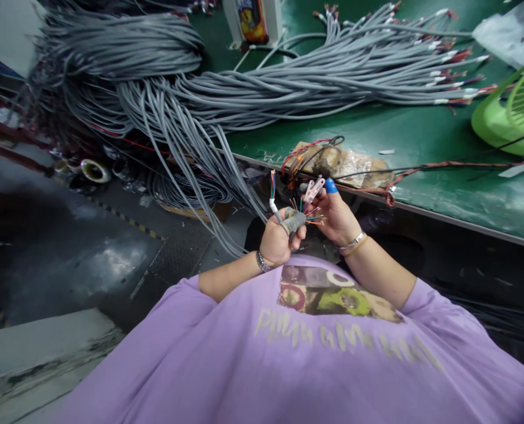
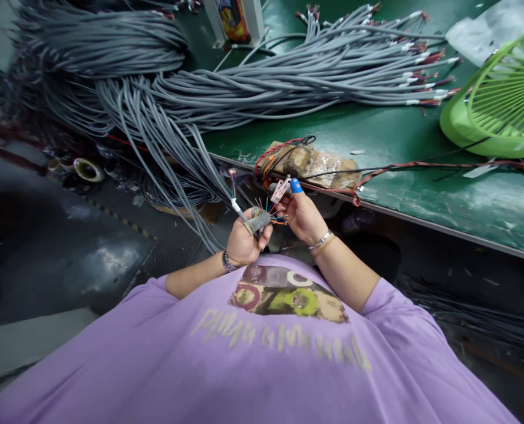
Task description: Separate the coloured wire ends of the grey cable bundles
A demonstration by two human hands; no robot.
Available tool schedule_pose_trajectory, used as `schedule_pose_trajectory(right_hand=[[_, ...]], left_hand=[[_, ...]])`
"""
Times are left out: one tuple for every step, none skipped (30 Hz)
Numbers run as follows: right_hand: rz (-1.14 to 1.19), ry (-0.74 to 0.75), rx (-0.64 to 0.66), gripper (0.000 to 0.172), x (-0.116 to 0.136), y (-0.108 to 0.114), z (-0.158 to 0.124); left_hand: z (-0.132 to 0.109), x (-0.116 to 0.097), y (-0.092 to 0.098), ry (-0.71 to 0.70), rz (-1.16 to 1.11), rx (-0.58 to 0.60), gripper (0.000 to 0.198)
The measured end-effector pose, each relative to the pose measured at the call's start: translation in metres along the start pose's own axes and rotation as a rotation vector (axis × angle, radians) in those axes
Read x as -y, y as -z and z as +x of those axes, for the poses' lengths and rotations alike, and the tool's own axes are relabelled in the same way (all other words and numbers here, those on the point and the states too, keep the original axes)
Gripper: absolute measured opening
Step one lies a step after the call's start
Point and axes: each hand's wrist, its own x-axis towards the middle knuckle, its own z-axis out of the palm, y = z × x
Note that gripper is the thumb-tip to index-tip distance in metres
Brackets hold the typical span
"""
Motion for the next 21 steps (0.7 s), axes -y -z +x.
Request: schedule_pose_trajectory(right_hand=[[-0.002,-0.001,0.000,0.047,0.000,0.000,0.001],[-0.002,-0.001,0.000,0.047,0.000,0.000,0.002],[0.001,-0.001,-0.002,0.047,0.000,0.000,0.002],[0.009,0.000,-0.002,0.046,-0.001,0.000,0.003],[0.019,0.001,0.000,0.045,0.000,0.000,0.004],[0.030,0.002,0.004,0.043,0.000,0.000,0.004],[0.040,0.002,0.009,0.041,0.000,0.001,0.004],[0.049,0.000,0.014,0.040,0.000,0.001,0.005],[0.056,-0.003,0.014,0.038,0.000,0.001,0.005],[0.060,-0.006,0.011,0.036,0.000,0.001,0.005],[0.062,-0.009,0.005,0.035,0.000,0.001,0.006],[0.060,-0.012,0.002,0.034,0.000,0.001,0.006],[0.053,-0.014,0.000,0.034,0.000,0.002,0.007],[0.047,-0.013,-0.001,0.034,0.000,0.002,0.007],[0.042,-0.011,-0.003,0.033,0.000,0.002,0.008],[0.040,-0.009,-0.007,0.033,-0.001,0.002,0.008],[0.041,-0.008,-0.012,0.032,-0.001,0.002,0.009],[0.044,-0.007,-0.018,0.031,-0.002,0.002,0.009],[0.048,-0.008,-0.024,0.031,-0.002,0.002,0.009],[0.052,-0.009,-0.029,0.030,-0.002,0.002,0.009],[0.055,-0.009,-0.034,0.030,-0.002,0.001,0.009]], left_hand=[[0.000,0.000,0.000,0.007,-0.001,0.002,0.037],[0.001,0.001,-0.001,0.015,-0.002,0.001,0.037],[0.001,0.001,-0.001,0.022,-0.005,-0.002,0.038],[0.002,0.001,-0.002,0.027,-0.010,-0.010,0.038],[0.003,0.000,-0.003,0.032,-0.018,-0.017,0.038],[0.003,0.000,-0.003,0.037,-0.027,-0.024,0.037],[0.004,0.000,-0.004,0.044,-0.037,-0.028,0.037],[0.004,-0.001,-0.004,0.052,-0.046,-0.028,0.037],[0.005,-0.001,-0.004,0.064,-0.055,-0.028,0.037],[0.005,-0.001,-0.005,0.079,-0.064,-0.026,0.038],[0.005,-0.001,-0.005,0.094,-0.073,-0.025,0.038],[0.005,-0.001,-0.006,0.109,-0.083,-0.025,0.039],[0.005,-0.001,-0.007,0.124,-0.093,-0.026,0.039],[0.004,-0.001,-0.008,0.136,-0.103,-0.028,0.039],[0.004,-0.001,-0.008,0.147,-0.112,-0.028,0.039],[0.004,-0.002,-0.009,0.157,-0.119,-0.029,0.039],[0.003,-0.002,-0.010,0.169,-0.123,-0.029,0.039],[0.003,-0.003,-0.011,0.181,-0.125,-0.029,0.039],[0.002,-0.004,-0.012,0.193,-0.124,-0.027,0.039],[0.002,-0.005,-0.012,0.206,-0.123,-0.026,0.039],[0.002,-0.006,-0.013,0.216,-0.125,-0.025,0.039]])
